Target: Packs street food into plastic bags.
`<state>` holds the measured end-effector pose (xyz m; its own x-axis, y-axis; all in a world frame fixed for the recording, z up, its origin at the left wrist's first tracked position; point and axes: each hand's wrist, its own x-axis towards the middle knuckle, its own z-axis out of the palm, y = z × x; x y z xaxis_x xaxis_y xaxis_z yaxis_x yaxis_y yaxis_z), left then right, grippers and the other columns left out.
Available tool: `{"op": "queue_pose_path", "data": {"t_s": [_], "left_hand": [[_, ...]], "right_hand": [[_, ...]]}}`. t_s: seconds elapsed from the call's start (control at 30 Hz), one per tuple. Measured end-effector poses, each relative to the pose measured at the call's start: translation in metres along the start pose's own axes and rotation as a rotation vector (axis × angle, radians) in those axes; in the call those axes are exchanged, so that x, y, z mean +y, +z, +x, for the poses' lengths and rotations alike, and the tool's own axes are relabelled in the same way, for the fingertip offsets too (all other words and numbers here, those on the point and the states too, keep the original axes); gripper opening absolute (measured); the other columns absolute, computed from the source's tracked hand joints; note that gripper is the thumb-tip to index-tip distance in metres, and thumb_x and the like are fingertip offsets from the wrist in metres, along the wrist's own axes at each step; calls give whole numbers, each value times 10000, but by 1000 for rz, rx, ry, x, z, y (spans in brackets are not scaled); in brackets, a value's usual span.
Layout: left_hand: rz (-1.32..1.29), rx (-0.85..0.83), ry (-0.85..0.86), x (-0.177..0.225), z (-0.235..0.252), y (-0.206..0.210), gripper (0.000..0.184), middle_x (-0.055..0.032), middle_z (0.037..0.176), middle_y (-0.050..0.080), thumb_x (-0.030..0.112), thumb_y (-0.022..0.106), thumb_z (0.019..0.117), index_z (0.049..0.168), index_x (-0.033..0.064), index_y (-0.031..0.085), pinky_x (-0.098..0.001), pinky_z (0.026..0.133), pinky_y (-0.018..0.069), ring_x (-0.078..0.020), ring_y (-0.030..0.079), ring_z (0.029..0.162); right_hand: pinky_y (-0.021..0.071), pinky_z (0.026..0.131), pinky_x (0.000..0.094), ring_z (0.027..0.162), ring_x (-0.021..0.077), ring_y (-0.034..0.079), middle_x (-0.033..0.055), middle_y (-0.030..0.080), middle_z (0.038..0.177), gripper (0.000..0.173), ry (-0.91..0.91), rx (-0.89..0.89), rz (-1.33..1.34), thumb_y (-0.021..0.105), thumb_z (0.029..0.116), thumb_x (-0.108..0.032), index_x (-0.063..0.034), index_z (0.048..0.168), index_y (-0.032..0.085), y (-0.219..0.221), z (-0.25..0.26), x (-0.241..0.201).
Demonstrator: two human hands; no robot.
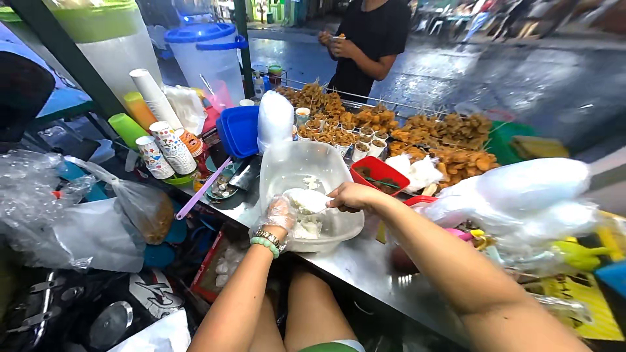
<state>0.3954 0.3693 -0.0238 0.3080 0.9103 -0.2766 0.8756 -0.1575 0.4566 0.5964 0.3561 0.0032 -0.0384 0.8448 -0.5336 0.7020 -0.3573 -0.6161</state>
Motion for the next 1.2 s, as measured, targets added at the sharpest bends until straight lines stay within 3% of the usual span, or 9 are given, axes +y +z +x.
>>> {"op": "queue_pose_path", "data": {"t_s": [0.1,0.17,0.2,0.47,0.7,0.8,1.0,1.1,1.2], "left_hand": [[-2,0,26,2,6,5,677,-238,1533,459,117,688,932,1528,-15,397,-478,1202,335,-344,432,1446],[-13,2,28,2,9,9,682,-231,1532,465,99,676,930,1539,-4,387,-477,1200,343,-340,443,1439],[-13,-6,22,2,10,9,674,-230,1528,471,111,667,941,1543,1,384,-482,1196,346,-343,449,1434],[-150,-27,-20,-10,26,9,627,-214,1460,548,175,674,968,1542,85,439,-510,1144,401,-349,534,1350],[-313,-42,-25,-13,32,10,680,-182,1294,647,116,723,922,1543,130,446,-417,976,528,-260,674,1080],[-321,-35,-52,-13,31,7,604,-203,1364,620,135,686,958,1523,108,475,-477,1082,457,-315,617,1231],[-753,115,-149,-14,29,10,630,-182,1170,685,11,700,919,1504,96,486,-347,831,570,-208,698,874],[-810,198,-164,-15,31,10,588,-182,1157,683,-13,698,915,1470,63,516,-345,826,570,-207,693,872],[-790,302,-171,-14,25,7,585,-197,1180,670,-7,705,915,1466,76,530,-394,872,563,-250,690,914]], "right_hand": [[440,664,399,704,179,512,77,575,831,291,-27,48,-358,595,1040,-278,-4,1093,676,16,10,-25],[478,839,654,1037,419,641,258,669,1096,300,-9,81,-587,592,1004,-225,57,1056,683,29,0,-54],[465,860,688,1122,460,629,283,660,1172,282,7,89,-682,572,992,-183,72,1058,672,38,-9,-68],[502,803,613,1059,410,667,234,692,1114,204,8,167,-925,551,996,-88,50,1032,697,49,-23,-100],[511,762,584,994,399,682,214,701,1045,185,29,217,-973,560,992,-87,32,978,701,48,-27,-100],[506,768,602,998,412,679,227,699,1042,202,7,210,-962,558,1008,-104,36,981,701,48,-38,-109],[485,621,566,809,399,689,195,689,837,124,-71,458,-937,616,955,-85,-20,893,702,24,-57,-93],[491,654,606,876,430,690,215,698,892,102,-18,505,-859,617,950,-70,-22,943,707,14,-49,-66],[472,784,692,1032,489,656,280,691,1047,198,66,289,-784,599,976,-126,38,1012,703,20,-29,-45]]}}
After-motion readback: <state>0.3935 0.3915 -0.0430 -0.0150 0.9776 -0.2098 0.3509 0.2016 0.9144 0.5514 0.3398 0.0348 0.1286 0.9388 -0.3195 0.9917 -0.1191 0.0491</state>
